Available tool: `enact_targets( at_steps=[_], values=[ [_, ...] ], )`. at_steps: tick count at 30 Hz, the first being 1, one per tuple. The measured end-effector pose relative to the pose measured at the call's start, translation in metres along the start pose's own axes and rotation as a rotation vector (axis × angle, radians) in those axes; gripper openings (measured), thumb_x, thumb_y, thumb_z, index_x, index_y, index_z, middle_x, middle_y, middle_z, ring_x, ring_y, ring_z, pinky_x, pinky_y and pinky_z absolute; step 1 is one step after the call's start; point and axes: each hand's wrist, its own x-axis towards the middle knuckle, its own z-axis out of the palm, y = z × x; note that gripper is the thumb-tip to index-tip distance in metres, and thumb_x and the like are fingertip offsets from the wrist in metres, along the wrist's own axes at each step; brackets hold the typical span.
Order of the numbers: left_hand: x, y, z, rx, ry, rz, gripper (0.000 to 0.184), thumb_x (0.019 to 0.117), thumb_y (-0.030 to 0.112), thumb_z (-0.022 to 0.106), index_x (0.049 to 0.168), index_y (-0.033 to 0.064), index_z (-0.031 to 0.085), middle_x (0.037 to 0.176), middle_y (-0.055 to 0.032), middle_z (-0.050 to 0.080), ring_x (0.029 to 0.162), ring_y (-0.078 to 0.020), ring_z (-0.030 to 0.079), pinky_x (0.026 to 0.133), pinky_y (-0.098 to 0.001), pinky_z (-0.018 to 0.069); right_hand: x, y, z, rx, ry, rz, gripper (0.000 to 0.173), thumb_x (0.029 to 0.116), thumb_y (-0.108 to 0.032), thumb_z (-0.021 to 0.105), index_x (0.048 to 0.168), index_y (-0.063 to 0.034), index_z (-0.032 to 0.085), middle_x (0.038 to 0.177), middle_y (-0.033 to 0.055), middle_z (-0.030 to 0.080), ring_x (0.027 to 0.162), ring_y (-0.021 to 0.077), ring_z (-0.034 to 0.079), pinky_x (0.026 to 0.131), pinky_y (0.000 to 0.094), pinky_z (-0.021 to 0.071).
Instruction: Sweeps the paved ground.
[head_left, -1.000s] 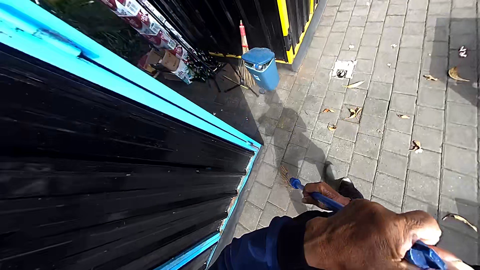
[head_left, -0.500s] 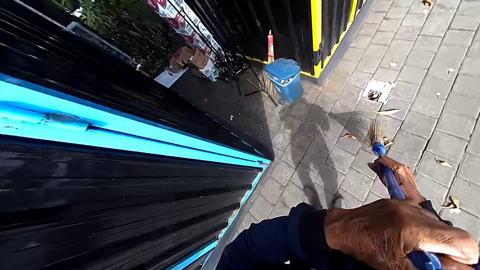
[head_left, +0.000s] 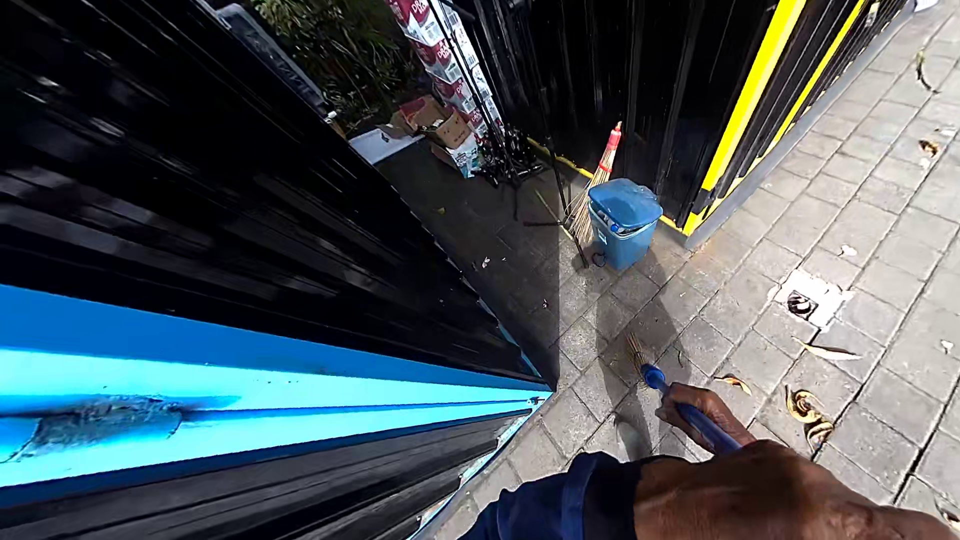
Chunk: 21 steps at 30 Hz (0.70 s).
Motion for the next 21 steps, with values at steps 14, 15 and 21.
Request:
enact_targets(
  at_steps=[14, 15, 21],
  values=[
    [0.039, -0.080, -0.187, 0.195, 0.231, -0.181, 0.030, 0.0970, 0.024, 0.070, 0.080, -0.0008, 0.064, 0.063, -0.0121, 0.058, 0.058, -0.0202, 0.058, 0.057, -0.0322, 0.0460, 0.264, 0.010, -0.052, -0.036, -0.351, -0.041, 0.033, 0.0937, -0.035, 0.071, 0.092, -0.0024, 0.073, 0.093, 0.0145, 0.072, 0.087, 0.0277, 0.070, 0.080, 0.0508, 0.0561],
    [0.047, -0.087, -0.201, 0.204, 0.241, -0.187, 0.031, 0.0975, 0.024, 0.070, 0.080, -0.0009, 0.064, 0.063, -0.0123, 0.057, 0.059, -0.0205, 0.058, 0.058, -0.0324, 0.0461, 0.284, 0.007, -0.060, -0.042, -0.377, -0.039, 0.034, 0.0939, -0.036, 0.070, 0.092, -0.0021, 0.073, 0.094, 0.0151, 0.072, 0.088, 0.0285, 0.070, 0.081, 0.0515, 0.0557],
    [0.072, -0.104, -0.279, 0.266, 0.312, -0.199, 0.030, 0.0989, 0.020, 0.068, 0.078, -0.0009, 0.063, 0.062, -0.0113, 0.056, 0.058, -0.0203, 0.056, 0.058, -0.0329, 0.0456, 0.388, 0.003, -0.076, -0.024, -0.462, -0.158, 0.031, 0.0952, -0.034, 0.070, 0.092, -0.0033, 0.072, 0.093, 0.0138, 0.071, 0.089, 0.0265, 0.069, 0.080, 0.0489, 0.0553]
  ],
)
